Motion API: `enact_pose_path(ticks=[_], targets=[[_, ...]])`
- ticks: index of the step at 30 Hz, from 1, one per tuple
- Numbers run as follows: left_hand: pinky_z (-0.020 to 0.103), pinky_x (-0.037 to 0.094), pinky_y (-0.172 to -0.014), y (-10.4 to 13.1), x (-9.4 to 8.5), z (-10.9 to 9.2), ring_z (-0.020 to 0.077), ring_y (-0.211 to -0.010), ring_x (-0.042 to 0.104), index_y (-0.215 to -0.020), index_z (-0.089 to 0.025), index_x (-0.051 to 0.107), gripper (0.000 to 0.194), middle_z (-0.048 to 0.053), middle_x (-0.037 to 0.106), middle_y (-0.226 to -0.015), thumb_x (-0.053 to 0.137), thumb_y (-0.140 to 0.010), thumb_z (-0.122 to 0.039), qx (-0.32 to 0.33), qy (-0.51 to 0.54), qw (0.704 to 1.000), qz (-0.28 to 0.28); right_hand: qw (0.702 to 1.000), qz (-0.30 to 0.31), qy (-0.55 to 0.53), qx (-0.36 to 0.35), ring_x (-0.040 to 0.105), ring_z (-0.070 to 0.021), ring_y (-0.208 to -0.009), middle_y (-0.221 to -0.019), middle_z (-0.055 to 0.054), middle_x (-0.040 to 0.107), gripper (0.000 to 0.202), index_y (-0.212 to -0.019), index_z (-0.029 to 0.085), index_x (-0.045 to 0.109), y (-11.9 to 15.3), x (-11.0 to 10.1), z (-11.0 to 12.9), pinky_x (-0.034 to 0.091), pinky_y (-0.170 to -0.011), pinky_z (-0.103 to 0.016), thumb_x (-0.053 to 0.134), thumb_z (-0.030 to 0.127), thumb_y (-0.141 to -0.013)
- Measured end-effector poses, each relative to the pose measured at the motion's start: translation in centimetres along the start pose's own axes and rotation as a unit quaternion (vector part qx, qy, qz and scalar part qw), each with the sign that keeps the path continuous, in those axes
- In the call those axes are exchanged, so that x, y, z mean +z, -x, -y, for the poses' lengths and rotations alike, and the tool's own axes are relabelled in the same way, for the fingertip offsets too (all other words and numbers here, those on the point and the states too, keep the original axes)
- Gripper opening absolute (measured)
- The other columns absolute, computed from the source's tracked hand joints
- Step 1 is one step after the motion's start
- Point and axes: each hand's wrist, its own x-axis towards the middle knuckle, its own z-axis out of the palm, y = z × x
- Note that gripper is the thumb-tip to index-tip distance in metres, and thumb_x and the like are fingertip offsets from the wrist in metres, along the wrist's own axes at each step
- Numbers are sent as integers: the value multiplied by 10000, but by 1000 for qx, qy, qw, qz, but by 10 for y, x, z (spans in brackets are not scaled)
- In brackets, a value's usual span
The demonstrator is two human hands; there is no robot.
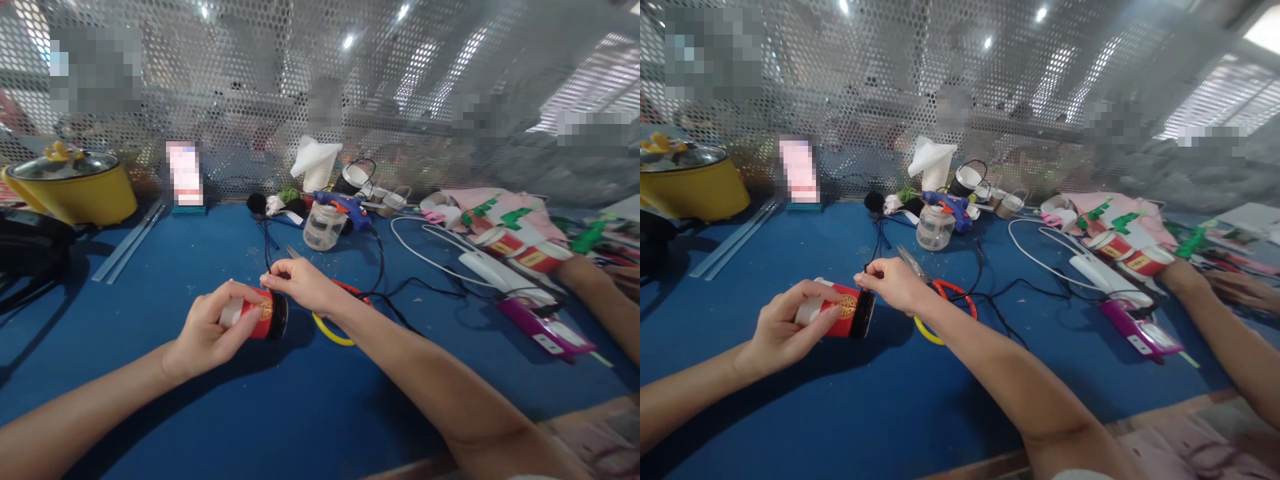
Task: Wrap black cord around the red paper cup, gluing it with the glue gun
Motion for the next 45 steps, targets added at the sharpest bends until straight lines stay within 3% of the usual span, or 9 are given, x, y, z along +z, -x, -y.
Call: enact_pose_path(ticks=[10, 18, 24, 27, 30, 34, 37, 40, 45], targets=[[159, 333, -367, -2, 1, 0, 48, -381, 415, -829, -180, 525, 77, -38, 568, -563, 525, -754, -164, 23, 5, 999, -24, 999, 25, -24, -1, 311, -75, -489, -516, 63, 378, 251, -575, 165, 472, -3, 2, -9, 251, -490, -227, 562, 375, -680], [162, 352, -397, 0, 2, 2, 56, -425, 436, -823, -175, 533, 75, -24, 577, -610, 532, -749, -184, -25, 18, 999, -37, 999, 29, -19, 5, 289, -73, -479, -499, 66, 353, 266, -555, 168, 467, -5, 3, -13, 225, -473, -228, 556, 386, -679], [158, 368, -421, -2, 2, -2, 59, -459, 448, -805, -165, 548, 81, -7, 593, -667, 539, -744, -217, -101, 53, 992, -45, 999, 29, -2, 22, 296, -67, -462, -488, 66, 367, 264, -554, 171, 461, -5, 4, -12, 234, -463, -218, 516, 373, -715], [164, 386, -446, -4, 1, -4, 70, -488, 475, -792, -164, 556, 102, -3, 597, -666, 552, -734, -248, -137, 80, 986, -54, 997, 39, 60, 22, 311, -68, -445, -482, 59, 385, 297, -546, 172, 456, -6, 4, -13, 252, -456, -217, 457, 379, -759], [164, 395, -449, -11, -1, -5, 75, -497, 485, -787, -165, 555, 141, -12, 577, -639, 565, -720, -289, -193, 137, 968, -88, 991, 19, 135, 10, 334, -79, -459, -476, 45, 393, 331, -507, 172, 429, -8, -4, -10, 266, -476, -228, 408, 330, -797], [174, 401, -407, -21, -1, -2, 74, -448, 468, -802, -166, 532, 228, -33, 529, -585, 593, -680, -348, -321, 260, 903, -123, 980, -70, 186, -24, 415, -106, -545, -590, 2, 494, 279, -624, 164, 490, -2, -21, 5, 297, -536, -247, 399, 350, -812], [191, 419, -409, -26, 0, 1, 81, -439, 483, -788, -155, 519, 262, -25, 533, -581, 619, -645, -350, -377, 315, 860, -136, 982, -36, 181, -41, 450, -110, -559, -631, -9, 531, 320, -689, 161, 522, 11, -23, 19, 320, -531, -243, 404, 438, -799], [176, 388, -382, -27, 2, 2, 74, -416, 466, -758, -148, 522, 262, -28, 525, -557, 624, -630, -352, -398, 308, 854, -136, 987, 42, 148, -40, 455, -98, -556, -651, 10, 534, 260, -695, 170, 509, 23, -11, 25, 332, -520, -230, 540, 428, -717], [174, 378, -398, -23, 4, 4, 76, -433, 462, -763, -153, 531, 252, -31, 520, -558, 605, -648, -365, -386, 270, 874, -117, 993, 16, 112, -31, 410, -81, -534, -584, 44, 469, 193, -617, 175, 448, 28, 5, 19, 321, -529, -224, 577, 289, -705]])
